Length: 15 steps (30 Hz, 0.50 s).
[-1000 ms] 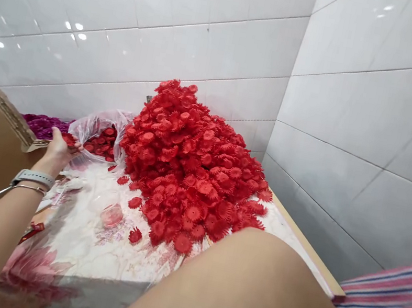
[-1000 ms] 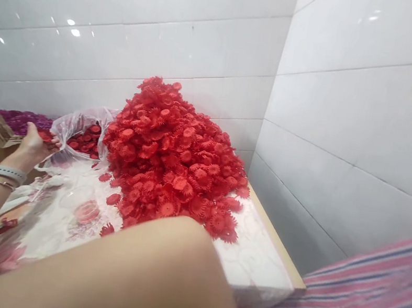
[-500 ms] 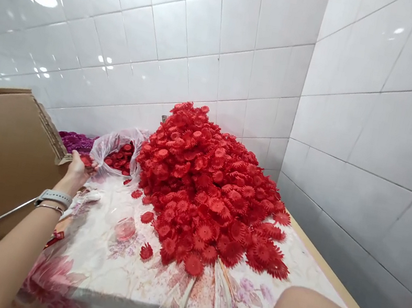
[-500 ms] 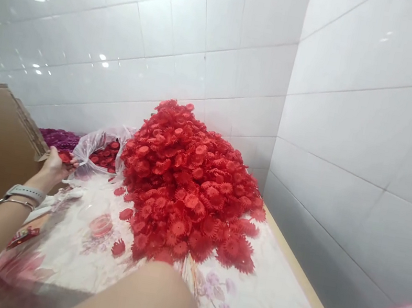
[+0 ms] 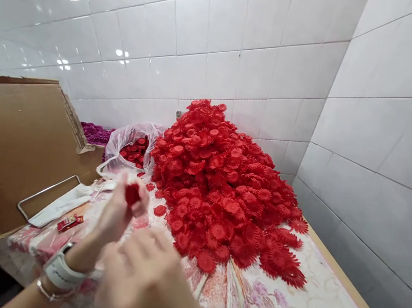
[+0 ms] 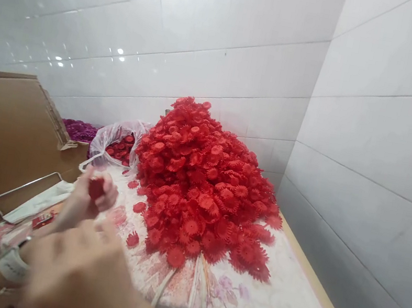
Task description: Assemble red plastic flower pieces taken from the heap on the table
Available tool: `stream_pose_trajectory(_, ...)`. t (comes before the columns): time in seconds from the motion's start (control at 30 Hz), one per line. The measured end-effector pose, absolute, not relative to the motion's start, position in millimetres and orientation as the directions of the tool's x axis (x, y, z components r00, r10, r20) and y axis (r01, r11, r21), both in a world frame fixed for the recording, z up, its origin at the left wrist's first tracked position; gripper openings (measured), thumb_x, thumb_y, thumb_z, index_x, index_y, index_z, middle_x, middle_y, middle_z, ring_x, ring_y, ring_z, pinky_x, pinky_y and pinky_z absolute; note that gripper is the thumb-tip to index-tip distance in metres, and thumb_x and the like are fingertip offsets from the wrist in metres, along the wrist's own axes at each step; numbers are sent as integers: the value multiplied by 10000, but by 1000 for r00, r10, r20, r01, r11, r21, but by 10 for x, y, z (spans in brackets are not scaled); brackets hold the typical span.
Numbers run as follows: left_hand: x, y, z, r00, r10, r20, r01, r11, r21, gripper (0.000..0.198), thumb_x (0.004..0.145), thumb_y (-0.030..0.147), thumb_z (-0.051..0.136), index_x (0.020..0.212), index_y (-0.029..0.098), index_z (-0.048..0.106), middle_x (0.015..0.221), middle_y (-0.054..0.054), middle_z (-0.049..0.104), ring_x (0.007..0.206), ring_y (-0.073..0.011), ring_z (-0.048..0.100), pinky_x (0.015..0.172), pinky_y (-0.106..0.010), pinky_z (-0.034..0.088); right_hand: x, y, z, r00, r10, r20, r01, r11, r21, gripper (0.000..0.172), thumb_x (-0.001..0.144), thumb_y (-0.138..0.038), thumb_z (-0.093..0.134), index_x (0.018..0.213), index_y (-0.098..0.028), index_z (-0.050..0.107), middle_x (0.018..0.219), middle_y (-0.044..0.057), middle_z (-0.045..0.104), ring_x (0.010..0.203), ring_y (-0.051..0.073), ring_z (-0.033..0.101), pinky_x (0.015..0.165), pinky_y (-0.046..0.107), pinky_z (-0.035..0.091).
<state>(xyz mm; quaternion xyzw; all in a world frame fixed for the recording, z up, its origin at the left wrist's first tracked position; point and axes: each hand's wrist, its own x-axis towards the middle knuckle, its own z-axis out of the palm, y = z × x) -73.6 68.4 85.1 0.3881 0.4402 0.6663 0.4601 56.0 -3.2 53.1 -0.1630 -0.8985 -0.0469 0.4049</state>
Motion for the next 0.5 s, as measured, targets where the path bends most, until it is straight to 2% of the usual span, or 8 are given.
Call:
stream_pose_trajectory(0.03,-625,626,726,-226,973,51,-303,-120,945,654,942,518,281,400,196,458,323,39,263,295,-84,257,317,-218,236,644,67,520,-593,265,761,326,942,-74,273,944,-142,379,818,-114,619,751,96,636,711,188,595,661,338,506)
stream_pose_trajectory(0.07,-538,587,615,-190,982,4,-334,-69,940,646,937,498,320,371,202,419,309,45,231,285,-78,220,306,-219,209,740,153,491,-439,333,835,351,918,-182,301,925,-95,353,766,-115,607,675,81,614,655,184,577,622,328,483)
stream_pose_trajectory(0.1,-477,562,528,-173,984,-31,-365,-35,930,639,931,484,357,356,206,384,305,54,205,279,-70,195,301,-215,189,839,226,455,-322,381,867,358,896,-261,286,915,-84,360,768,-122,602,653,70,611,612,179,559,586,317,458)
stream_pose_trajectory(0.17,-441,527,433,-163,984,-71,-437,-7,899,617,929,443,401,361,204,366,316,65,190,273,-60,183,291,-205,187,1019,340,406,-268,468,842,368,858,-359,241,896,-80,398,781,-136,602,653,56,619,604,177,550,577,302,438)
stream_pose_trajectory(0.23,-521,475,428,-204,977,-69,-522,-49,852,579,944,411,389,409,194,430,354,58,253,281,-61,251,290,-187,251,1128,450,447,-343,587,733,442,789,-426,205,890,-87,423,824,-129,612,726,73,648,686,196,579,650,318,462)
stream_pose_trajectory(0.3,-702,388,456,-317,948,-33,-599,-173,782,550,972,405,309,523,193,545,426,30,380,326,-71,371,309,-165,343,1127,593,588,-440,739,510,585,667,-462,194,913,-97,420,920,-114,614,877,107,675,835,218,606,771,346,476)
stream_pose_trajectory(0.4,-1048,230,427,-549,836,-1,-638,-419,646,602,990,430,134,724,239,639,587,-6,587,461,-80,554,382,-124,465,884,878,863,-588,712,385,572,702,-424,214,918,-66,431,989,-115,627,1013,111,686,963,215,613,861,340,464)
stream_pose_trajectory(0.5,-1298,137,249,-615,785,-72,-681,-483,550,581,1003,309,95,884,241,659,723,-40,695,695,-114,691,565,-148,577,426,1163,1043,-780,593,200,498,782,-374,212,925,-67,466,1020,-131,645,1044,86,690,984,178,630,883,309,478)
